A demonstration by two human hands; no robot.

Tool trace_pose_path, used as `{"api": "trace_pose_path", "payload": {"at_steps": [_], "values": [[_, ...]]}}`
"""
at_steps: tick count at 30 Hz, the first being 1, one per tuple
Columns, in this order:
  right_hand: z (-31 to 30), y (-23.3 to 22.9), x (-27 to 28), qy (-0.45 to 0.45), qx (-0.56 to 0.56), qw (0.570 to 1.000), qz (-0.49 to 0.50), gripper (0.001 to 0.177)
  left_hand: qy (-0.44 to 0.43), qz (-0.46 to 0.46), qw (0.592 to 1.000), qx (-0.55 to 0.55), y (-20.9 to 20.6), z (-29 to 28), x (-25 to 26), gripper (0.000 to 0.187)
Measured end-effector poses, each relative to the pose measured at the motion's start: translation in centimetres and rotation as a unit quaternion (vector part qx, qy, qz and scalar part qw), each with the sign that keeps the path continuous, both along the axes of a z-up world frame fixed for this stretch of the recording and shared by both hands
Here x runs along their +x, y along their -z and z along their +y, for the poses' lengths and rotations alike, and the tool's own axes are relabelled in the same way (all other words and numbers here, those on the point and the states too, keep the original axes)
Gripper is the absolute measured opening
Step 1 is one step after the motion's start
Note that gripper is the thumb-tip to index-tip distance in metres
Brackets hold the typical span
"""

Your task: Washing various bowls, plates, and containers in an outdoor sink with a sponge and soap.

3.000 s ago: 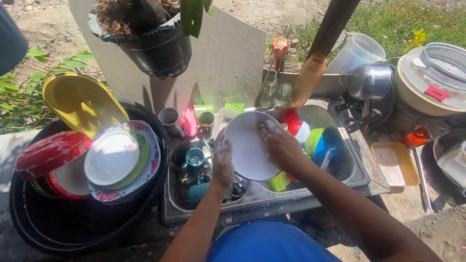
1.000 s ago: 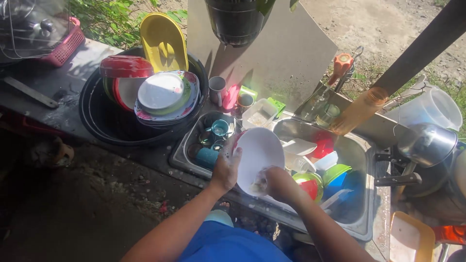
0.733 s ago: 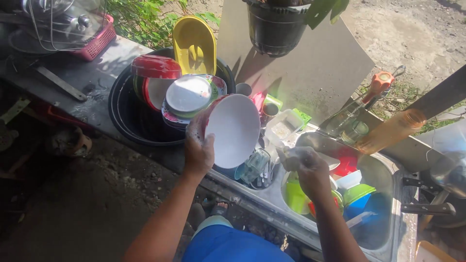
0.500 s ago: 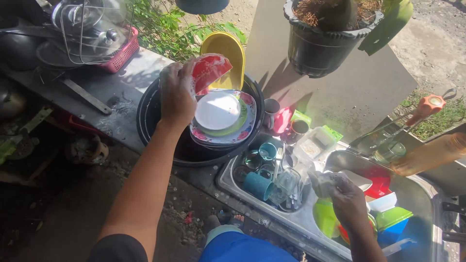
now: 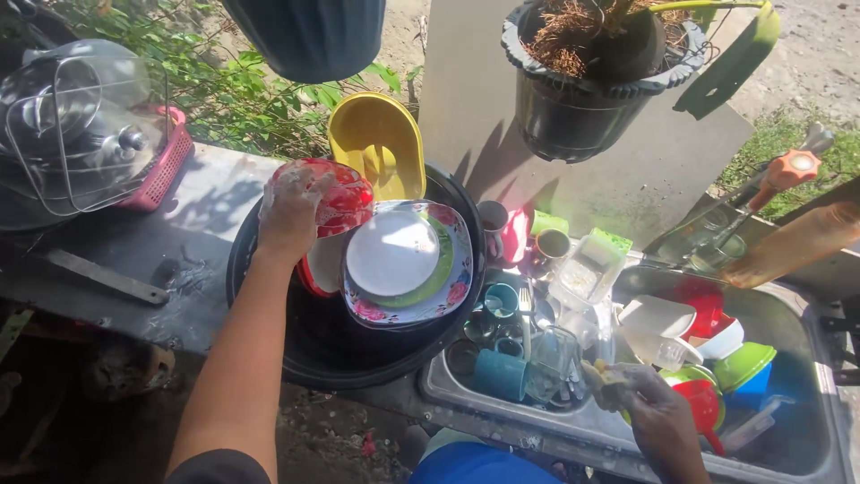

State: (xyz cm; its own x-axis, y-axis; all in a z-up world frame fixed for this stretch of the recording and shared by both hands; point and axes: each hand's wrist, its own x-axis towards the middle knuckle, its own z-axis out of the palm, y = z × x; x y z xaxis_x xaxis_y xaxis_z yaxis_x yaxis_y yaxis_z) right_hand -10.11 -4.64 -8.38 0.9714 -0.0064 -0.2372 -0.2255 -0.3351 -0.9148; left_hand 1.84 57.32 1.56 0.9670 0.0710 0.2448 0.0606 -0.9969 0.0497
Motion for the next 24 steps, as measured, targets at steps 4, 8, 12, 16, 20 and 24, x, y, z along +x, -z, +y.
{"api": "trace_pose_path", "payload": {"at_steps": [4, 8, 12, 16, 20, 24], "values": [[-1.4, -1.7, -2.3, 0.089, -0.04, 0.995, 0.015, 0.024, 0.026, 0.001, 1.0, 0.018, 0.9, -0.5, -0.8, 0.076], [-4.8, -1.3, -2.0, 0.251, 0.337, 0.907, 0.014, 0.031, -0.014, -0.081, 0.993, -0.079, 1.0, -6.4, -2.3, 0.065], [-7.8, -0.6, -2.7, 0.279, 0.52, 0.807, -0.031, 0.034, 0.098, -0.201, 0.94, -0.258, -0.5, -20.6, -6.1, 0.041], [-11.3, -1.2, -3.7, 0.416, 0.537, 0.734, -0.004, 0.039, 0.198, -0.052, 0.886, -0.417, 3.2, -34.6, -8.9, 0.027], [-17.0, 0.2, -5.0, 0.396, 0.532, 0.748, -0.032, 0.042, 0.256, 0.223, 0.822, -0.458, 8.3, -43.7, -10.7, 0.033], [-23.9, 1.8, -5.5, 0.427, 0.49, 0.76, -0.023, 0.043, 0.247, 0.341, 0.816, -0.396, 13.6, -50.8, -10.3, 0.045]]}}
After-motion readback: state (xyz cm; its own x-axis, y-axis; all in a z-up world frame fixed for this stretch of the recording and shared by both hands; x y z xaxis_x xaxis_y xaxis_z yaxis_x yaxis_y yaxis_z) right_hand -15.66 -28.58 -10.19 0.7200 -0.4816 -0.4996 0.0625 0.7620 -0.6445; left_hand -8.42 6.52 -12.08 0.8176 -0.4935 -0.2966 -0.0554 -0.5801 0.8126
